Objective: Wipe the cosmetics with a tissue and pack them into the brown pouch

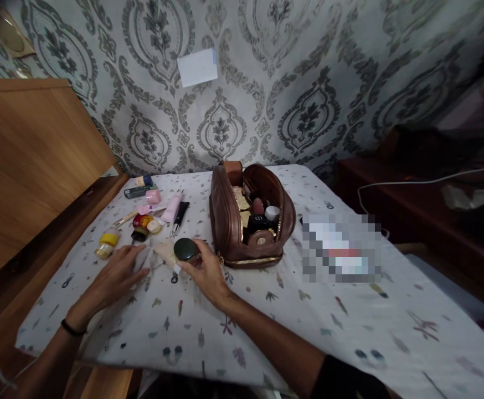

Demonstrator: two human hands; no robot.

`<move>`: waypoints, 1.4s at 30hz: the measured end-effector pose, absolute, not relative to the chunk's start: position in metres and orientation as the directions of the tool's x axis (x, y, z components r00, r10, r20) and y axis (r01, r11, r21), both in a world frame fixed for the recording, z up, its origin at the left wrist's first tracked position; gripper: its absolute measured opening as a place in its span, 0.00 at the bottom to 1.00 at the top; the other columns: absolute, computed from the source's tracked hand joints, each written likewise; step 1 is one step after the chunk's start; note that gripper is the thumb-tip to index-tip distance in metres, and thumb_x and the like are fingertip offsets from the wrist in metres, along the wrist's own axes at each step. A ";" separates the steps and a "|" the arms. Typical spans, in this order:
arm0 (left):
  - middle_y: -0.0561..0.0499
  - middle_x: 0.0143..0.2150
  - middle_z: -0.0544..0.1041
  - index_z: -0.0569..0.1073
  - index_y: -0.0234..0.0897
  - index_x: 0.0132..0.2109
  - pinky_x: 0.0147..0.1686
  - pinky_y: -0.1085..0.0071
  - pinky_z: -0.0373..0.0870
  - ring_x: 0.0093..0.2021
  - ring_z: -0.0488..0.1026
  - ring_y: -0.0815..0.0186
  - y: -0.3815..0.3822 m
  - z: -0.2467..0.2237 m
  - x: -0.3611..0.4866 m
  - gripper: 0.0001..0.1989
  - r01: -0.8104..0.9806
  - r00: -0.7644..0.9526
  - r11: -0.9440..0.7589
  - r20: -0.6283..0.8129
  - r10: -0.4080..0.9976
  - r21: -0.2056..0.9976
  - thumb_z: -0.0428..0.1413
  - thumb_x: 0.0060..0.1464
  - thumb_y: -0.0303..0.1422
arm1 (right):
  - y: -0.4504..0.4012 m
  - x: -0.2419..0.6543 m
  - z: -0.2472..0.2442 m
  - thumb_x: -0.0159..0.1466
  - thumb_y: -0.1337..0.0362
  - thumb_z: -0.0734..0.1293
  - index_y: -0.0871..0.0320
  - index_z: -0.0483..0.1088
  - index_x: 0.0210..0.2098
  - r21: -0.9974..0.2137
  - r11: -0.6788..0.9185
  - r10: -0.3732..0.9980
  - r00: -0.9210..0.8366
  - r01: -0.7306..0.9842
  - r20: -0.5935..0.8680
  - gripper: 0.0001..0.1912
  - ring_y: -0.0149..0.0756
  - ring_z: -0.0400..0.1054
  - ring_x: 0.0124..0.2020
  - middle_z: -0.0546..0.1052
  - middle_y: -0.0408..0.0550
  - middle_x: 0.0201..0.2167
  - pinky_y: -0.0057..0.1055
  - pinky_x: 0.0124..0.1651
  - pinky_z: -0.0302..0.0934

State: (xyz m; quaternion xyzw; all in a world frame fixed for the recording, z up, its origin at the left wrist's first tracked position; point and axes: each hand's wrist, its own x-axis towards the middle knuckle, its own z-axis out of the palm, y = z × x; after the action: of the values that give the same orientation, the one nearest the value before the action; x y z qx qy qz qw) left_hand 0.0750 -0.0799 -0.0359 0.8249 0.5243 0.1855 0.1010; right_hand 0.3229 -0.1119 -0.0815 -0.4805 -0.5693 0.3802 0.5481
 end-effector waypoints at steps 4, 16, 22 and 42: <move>0.44 0.45 0.76 0.73 0.39 0.46 0.48 0.59 0.69 0.47 0.72 0.54 -0.080 -0.047 0.062 0.15 0.839 0.319 -0.378 0.209 0.924 0.391 0.48 0.60 0.42 | -0.112 0.322 -0.083 0.58 0.61 0.71 0.57 0.70 0.49 -0.949 0.282 0.952 0.078 0.144 0.295 0.19 0.39 0.72 0.44 0.76 0.50 0.44 0.34 0.45 0.68; 0.47 0.42 0.74 0.66 0.39 0.44 0.45 0.66 0.67 0.44 0.71 0.59 -0.103 -0.001 0.157 0.12 0.479 0.493 -0.431 0.172 0.853 0.765 0.48 0.62 0.43 | -0.111 0.320 -0.084 0.56 0.69 0.69 0.57 0.69 0.45 -0.880 0.378 0.906 0.079 0.287 0.415 0.16 0.38 0.69 0.40 0.73 0.48 0.39 0.32 0.41 0.66; 0.55 0.30 0.65 0.58 0.43 0.37 0.35 0.68 0.63 0.32 0.66 0.64 -0.097 -0.019 0.183 0.10 0.549 0.401 -0.437 0.233 0.886 0.713 0.45 0.65 0.42 | -0.119 0.321 -0.077 0.56 0.68 0.72 0.57 0.68 0.40 -0.806 0.433 0.871 0.042 0.404 0.490 0.13 0.39 0.68 0.40 0.72 0.47 0.38 0.33 0.43 0.66; 0.46 0.46 0.80 0.75 0.36 0.46 0.38 0.69 0.73 0.46 0.77 0.56 -0.075 -0.029 0.182 0.23 -0.169 0.298 0.352 -0.293 0.909 0.921 0.66 0.44 0.41 | -0.116 0.328 -0.077 0.61 0.57 0.73 0.53 0.69 0.57 -0.781 0.534 0.795 0.123 0.325 0.594 0.26 0.43 0.68 0.54 0.76 0.53 0.51 0.40 0.58 0.64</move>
State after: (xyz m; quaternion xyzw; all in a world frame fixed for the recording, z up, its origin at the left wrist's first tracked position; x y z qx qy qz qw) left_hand 0.1817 -0.0753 -0.0289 0.4147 0.4460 0.3900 0.6907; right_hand 0.3277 -0.1158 -0.0769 -0.4420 -0.6332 0.1943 0.6049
